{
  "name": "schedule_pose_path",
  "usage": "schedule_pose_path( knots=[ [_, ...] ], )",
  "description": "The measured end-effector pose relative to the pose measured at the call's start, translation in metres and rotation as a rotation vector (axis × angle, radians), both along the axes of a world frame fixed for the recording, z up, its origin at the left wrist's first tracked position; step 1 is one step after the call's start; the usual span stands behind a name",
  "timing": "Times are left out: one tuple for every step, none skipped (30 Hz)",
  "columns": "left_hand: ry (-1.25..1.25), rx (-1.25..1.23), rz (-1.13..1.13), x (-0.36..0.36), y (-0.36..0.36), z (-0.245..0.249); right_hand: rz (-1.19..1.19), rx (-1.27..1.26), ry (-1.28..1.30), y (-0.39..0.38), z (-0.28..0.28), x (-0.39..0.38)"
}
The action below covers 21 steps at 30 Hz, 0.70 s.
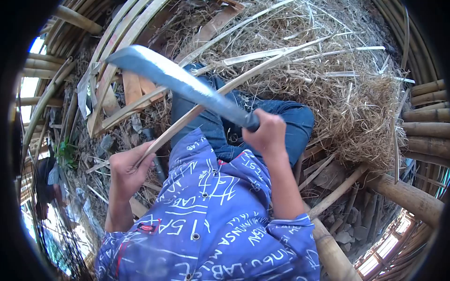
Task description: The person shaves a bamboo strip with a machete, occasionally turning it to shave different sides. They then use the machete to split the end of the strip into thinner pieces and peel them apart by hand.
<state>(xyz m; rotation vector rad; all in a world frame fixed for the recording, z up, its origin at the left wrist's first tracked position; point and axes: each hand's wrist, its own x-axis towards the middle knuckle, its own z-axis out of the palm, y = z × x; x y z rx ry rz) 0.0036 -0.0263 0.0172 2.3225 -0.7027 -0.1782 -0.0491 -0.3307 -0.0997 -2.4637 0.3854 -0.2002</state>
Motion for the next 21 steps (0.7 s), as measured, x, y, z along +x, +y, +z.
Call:
schedule_pose_path(
  knots=[
    [0.037, 0.002, -0.004, -0.001, -0.001, 0.002, -0.065, -0.007, -0.003, -0.008, -0.006, 0.003],
    [0.035, 0.007, 0.002, -0.003, -0.002, 0.003, -0.119, -0.028, 0.037, -0.017, -0.007, 0.007],
    [0.097, -0.01, 0.031, -0.004, -0.002, 0.003, -0.183, -0.009, 0.055, -0.03, -0.013, 0.007],
    [0.153, -0.034, 0.054, -0.004, -0.004, 0.003, -0.251, 0.003, 0.067, -0.042, -0.02, 0.009],
    [0.147, -0.057, 0.046, -0.005, -0.005, 0.002, -0.26, -0.004, 0.058, -0.049, -0.027, 0.01],
    [0.143, -0.066, 0.031, -0.007, -0.004, 0.0, -0.312, 0.043, 0.081, -0.054, -0.03, 0.009],
    [0.167, -0.065, 0.049, -0.008, -0.003, -0.003, -0.365, 0.088, 0.099, -0.06, -0.029, 0.008],
    [0.185, -0.065, 0.067, -0.009, -0.003, -0.005, -0.351, 0.054, 0.042, -0.057, -0.031, 0.004],
    [0.221, -0.077, 0.099, -0.01, -0.004, -0.007, -0.343, 0.092, 0.053, -0.051, -0.025, 0.003],
    [0.213, -0.08, 0.086, -0.01, -0.005, -0.007, -0.334, 0.134, 0.067, -0.043, -0.018, 0.001],
    [0.175, -0.065, 0.093, -0.009, -0.005, -0.006, -0.331, 0.155, 0.072, -0.03, -0.007, -0.001],
    [0.134, -0.047, 0.1, -0.007, -0.004, -0.004, -0.327, 0.178, 0.076, -0.016, 0.004, -0.003],
    [0.108, -0.043, 0.11, -0.005, -0.003, -0.002, -0.261, 0.194, 0.071, -0.002, 0.011, -0.006],
    [0.099, -0.034, 0.098, -0.002, -0.005, 0.002, -0.196, 0.213, 0.066, 0.013, 0.015, -0.009],
    [0.092, -0.022, 0.114, 0.001, -0.007, 0.005, -0.1, 0.2, 0.041, 0.029, 0.017, -0.012],
    [0.079, -0.013, 0.128, 0.005, -0.01, 0.009, -0.007, 0.182, 0.009, 0.042, 0.017, -0.013],
    [0.093, 0.011, 0.133, 0.006, -0.011, 0.011, 0.046, 0.2, 0.016, 0.051, 0.017, -0.014],
    [0.035, 0.049, 0.088, 0.007, -0.011, 0.012, 0.098, 0.215, 0.019, 0.056, 0.014, -0.012],
    [0.034, 0.031, 0.08, 0.005, -0.011, 0.011, 0.097, 0.196, -0.018, 0.052, 0.007, -0.01],
    [0.035, 0.015, 0.075, 0.002, -0.012, 0.01, 0.079, 0.197, -0.043, 0.044, 0.003, -0.007],
    [0.044, 0.024, 0.071, 0.001, -0.013, 0.013, 0.068, 0.15, -0.087, 0.033, 0.0, -0.007]
  ],
)
